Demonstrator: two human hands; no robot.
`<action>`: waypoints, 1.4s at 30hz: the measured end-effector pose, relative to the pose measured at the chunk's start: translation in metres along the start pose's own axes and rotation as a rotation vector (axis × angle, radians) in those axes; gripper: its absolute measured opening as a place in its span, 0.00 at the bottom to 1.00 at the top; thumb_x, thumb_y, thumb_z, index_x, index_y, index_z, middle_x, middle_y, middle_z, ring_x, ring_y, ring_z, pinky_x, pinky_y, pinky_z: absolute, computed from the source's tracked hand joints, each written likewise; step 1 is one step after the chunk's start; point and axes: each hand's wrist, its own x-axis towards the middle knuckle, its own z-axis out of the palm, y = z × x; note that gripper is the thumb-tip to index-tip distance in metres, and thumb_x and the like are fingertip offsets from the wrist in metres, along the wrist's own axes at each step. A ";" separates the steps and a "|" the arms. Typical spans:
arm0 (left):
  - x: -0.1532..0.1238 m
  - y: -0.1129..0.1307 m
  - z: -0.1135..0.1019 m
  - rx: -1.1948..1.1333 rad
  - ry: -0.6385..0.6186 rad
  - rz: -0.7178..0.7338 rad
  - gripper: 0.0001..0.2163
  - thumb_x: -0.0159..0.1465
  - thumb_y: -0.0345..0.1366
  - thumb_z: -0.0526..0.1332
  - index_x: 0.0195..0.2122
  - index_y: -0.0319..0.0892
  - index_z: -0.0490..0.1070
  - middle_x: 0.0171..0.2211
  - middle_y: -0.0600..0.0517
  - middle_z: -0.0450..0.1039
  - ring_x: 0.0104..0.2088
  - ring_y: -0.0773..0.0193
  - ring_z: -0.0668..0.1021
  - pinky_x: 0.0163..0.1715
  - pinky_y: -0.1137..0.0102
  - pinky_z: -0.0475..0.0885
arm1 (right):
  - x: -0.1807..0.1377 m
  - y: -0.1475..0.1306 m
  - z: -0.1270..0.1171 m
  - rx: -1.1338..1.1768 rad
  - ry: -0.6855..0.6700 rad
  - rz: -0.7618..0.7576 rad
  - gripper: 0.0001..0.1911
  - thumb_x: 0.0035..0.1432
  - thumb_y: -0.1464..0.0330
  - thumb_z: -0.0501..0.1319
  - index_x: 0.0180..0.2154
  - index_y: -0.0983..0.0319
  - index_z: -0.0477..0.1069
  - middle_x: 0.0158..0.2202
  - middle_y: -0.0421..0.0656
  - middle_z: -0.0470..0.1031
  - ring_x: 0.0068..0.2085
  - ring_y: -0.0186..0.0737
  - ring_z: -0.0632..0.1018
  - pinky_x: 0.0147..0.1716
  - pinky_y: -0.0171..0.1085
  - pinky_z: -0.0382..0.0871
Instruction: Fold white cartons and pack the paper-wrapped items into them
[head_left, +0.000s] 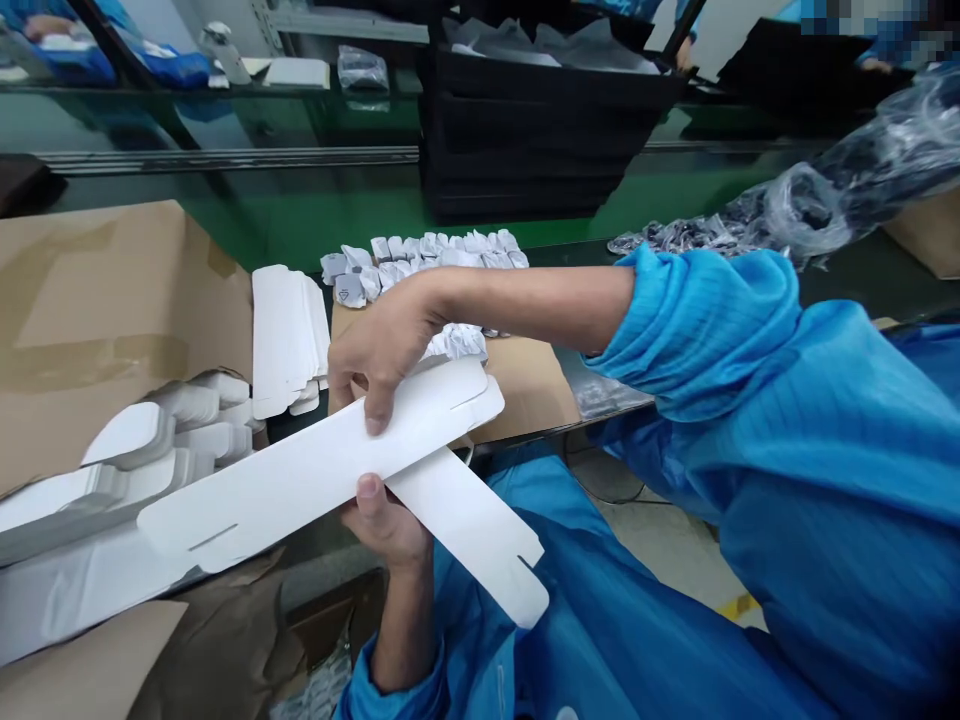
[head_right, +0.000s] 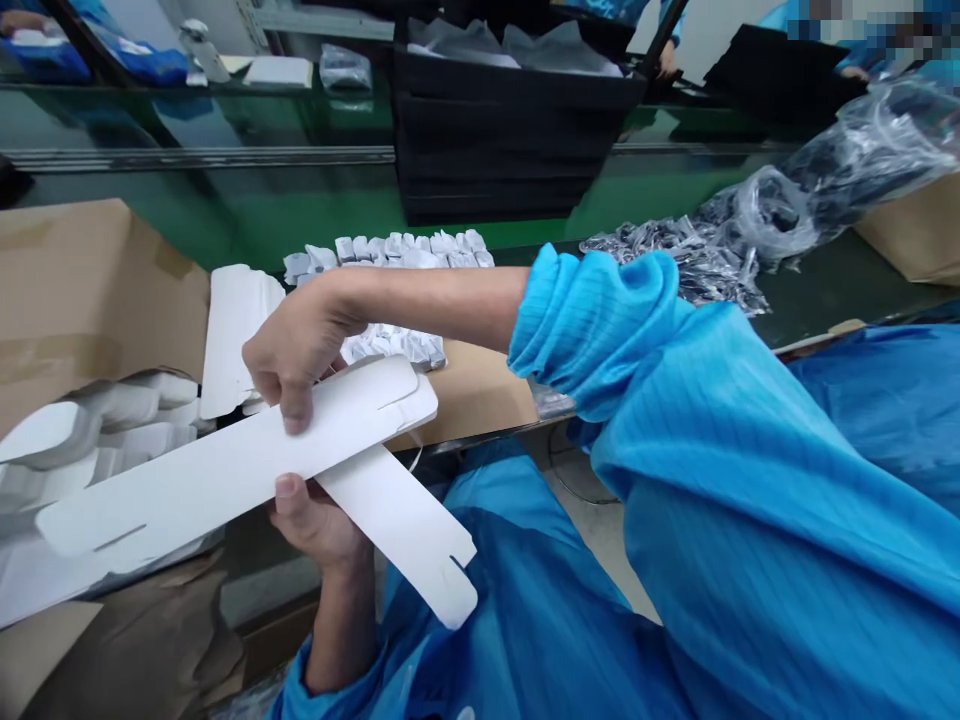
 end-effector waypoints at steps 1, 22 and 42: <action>0.001 0.001 0.000 0.013 0.002 0.002 0.21 0.62 0.45 0.60 0.50 0.36 0.74 0.48 0.46 0.77 0.56 0.49 0.75 0.56 0.56 0.71 | 0.002 0.003 -0.001 -0.004 0.040 0.010 0.15 0.56 0.64 0.67 0.43 0.66 0.75 0.36 0.40 0.77 0.38 0.40 0.78 0.32 0.34 0.68; 0.017 -0.006 0.001 0.126 0.109 -0.019 0.16 0.62 0.46 0.63 0.41 0.37 0.77 0.42 0.47 0.79 0.49 0.52 0.79 0.54 0.56 0.73 | -0.053 0.022 -0.039 0.131 0.787 -0.262 0.18 0.64 0.63 0.62 0.27 0.70 0.71 0.22 0.33 0.65 0.25 0.24 0.63 0.21 0.25 0.53; 0.015 -0.017 -0.001 0.065 0.043 -0.216 0.21 0.55 0.51 0.69 0.39 0.36 0.77 0.36 0.46 0.81 0.39 0.56 0.82 0.43 0.64 0.77 | -0.027 0.025 0.018 -0.066 0.523 0.107 0.08 0.55 0.61 0.66 0.35 0.58 0.76 0.35 0.41 0.78 0.34 0.40 0.75 0.30 0.39 0.65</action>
